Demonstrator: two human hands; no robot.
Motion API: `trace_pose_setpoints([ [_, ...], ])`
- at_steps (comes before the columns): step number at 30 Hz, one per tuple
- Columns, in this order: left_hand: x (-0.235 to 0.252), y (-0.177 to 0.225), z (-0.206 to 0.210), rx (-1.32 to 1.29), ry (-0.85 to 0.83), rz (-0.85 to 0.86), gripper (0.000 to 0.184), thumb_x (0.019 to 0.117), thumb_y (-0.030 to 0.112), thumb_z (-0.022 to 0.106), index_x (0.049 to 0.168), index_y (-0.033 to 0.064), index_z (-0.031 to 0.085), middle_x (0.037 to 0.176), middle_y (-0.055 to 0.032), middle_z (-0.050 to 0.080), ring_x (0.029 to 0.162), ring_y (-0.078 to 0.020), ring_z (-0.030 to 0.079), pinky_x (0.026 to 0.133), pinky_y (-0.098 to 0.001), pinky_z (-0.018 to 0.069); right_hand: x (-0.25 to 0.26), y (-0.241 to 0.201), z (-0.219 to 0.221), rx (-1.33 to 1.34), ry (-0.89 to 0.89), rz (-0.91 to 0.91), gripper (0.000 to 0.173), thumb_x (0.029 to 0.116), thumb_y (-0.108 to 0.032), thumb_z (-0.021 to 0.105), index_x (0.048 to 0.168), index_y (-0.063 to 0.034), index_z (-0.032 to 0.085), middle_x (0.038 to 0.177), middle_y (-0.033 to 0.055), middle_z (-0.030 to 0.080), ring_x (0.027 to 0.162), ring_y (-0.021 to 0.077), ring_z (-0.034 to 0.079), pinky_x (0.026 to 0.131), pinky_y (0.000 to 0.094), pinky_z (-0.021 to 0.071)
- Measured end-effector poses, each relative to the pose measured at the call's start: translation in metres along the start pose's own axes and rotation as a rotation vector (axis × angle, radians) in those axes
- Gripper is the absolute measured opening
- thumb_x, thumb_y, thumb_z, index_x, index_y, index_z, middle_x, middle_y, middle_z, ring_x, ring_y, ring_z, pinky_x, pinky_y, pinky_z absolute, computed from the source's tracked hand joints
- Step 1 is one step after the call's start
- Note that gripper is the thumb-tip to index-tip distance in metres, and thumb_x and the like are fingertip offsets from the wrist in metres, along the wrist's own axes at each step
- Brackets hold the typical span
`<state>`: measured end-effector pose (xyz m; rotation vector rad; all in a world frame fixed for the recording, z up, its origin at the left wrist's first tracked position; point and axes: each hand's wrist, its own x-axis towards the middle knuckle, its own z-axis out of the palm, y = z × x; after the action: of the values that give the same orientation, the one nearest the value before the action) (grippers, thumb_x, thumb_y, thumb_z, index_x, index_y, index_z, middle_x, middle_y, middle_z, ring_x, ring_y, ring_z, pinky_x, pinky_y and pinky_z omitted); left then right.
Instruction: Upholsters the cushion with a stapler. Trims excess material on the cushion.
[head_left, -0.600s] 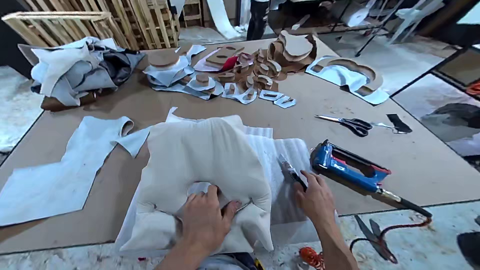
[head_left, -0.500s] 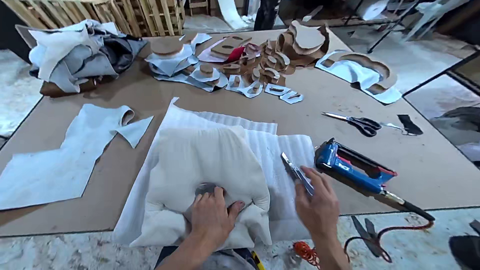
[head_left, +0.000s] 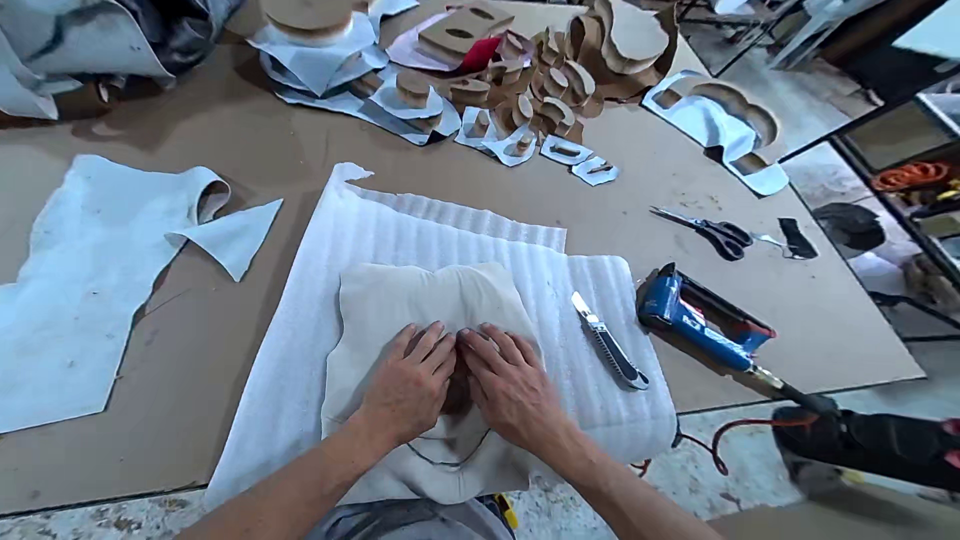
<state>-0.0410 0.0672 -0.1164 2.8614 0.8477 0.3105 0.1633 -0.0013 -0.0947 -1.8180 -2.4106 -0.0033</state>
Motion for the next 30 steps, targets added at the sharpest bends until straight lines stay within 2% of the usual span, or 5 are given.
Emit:
trace_pose_setpoints([
  [8, -0.004, -0.014, -0.012, -0.304, 0.112, -0.048, 0.032, 0.0987, 0.026, 0.053, 0.115, 0.0116, 0.075, 0.14, -0.0043, 0.064, 0.143, -0.0229, 0.048, 0.119, -0.0458, 0.0395, -0.01, 0.024, -0.01, 0.465, 0.025, 0.069, 0.037, 0.099, -0.03, 0.055, 0.132, -0.0246, 0.071, 0.15, -0.0078, 0.056, 0.147, 0.0167, 0.041, 0.12, 0.05, 0.0372],
  [12, -0.045, -0.015, -0.015, -0.269, 0.258, -0.144, 0.03, 0.1003, 0.025, 0.051, 0.104, 0.0126, 0.077, 0.12, -0.0045, 0.072, 0.128, -0.0245, 0.06, 0.109, -0.0457, 0.0481, -0.067, 0.06, -0.051, 0.377, 0.286, 0.483, 0.034, 0.0977, -0.016, 0.056, 0.125, -0.0033, 0.07, 0.127, 0.0138, 0.069, 0.12, 0.027, 0.066, 0.101, 0.0486, 0.0548],
  [16, -0.061, 0.01, -0.015, -0.097, 0.14, -0.178, 0.045, 0.1021, 0.037, 0.045, 0.126, 0.0114, 0.072, 0.138, -0.0052, 0.067, 0.138, -0.0283, 0.053, 0.116, -0.0527, 0.0395, -0.121, 0.132, -0.077, 0.069, 0.154, 0.795, 0.042, 0.0976, -0.013, 0.062, 0.137, 0.0018, 0.061, 0.141, 0.0308, 0.055, 0.132, 0.0504, 0.052, 0.105, 0.069, 0.0429],
  [23, -0.042, 0.038, -0.004, 0.115, 0.009, -0.376, 0.055, 0.1019, 0.037, 0.037, 0.143, 0.0102, 0.061, 0.156, -0.0075, 0.05, 0.147, -0.0305, 0.041, 0.119, -0.0566, 0.0293, -0.136, 0.26, -0.045, 0.018, -0.06, 0.6, 0.081, 0.0902, -0.042, 0.069, 0.155, -0.0033, 0.041, 0.156, 0.0338, 0.036, 0.139, 0.0614, 0.036, 0.105, 0.0809, 0.0308],
  [30, -0.037, 0.034, -0.01, 0.033, 0.028, -0.397, 0.048, 0.0998, 0.033, 0.043, 0.138, 0.0122, 0.065, 0.15, -0.0064, 0.055, 0.144, -0.029, 0.044, 0.119, -0.0552, 0.0328, -0.132, 0.324, -0.043, 0.098, -0.077, 0.521, 0.072, 0.0852, -0.016, 0.076, 0.151, -0.0069, 0.047, 0.152, 0.0294, 0.044, 0.131, 0.0571, 0.048, 0.094, 0.0804, 0.0402],
])
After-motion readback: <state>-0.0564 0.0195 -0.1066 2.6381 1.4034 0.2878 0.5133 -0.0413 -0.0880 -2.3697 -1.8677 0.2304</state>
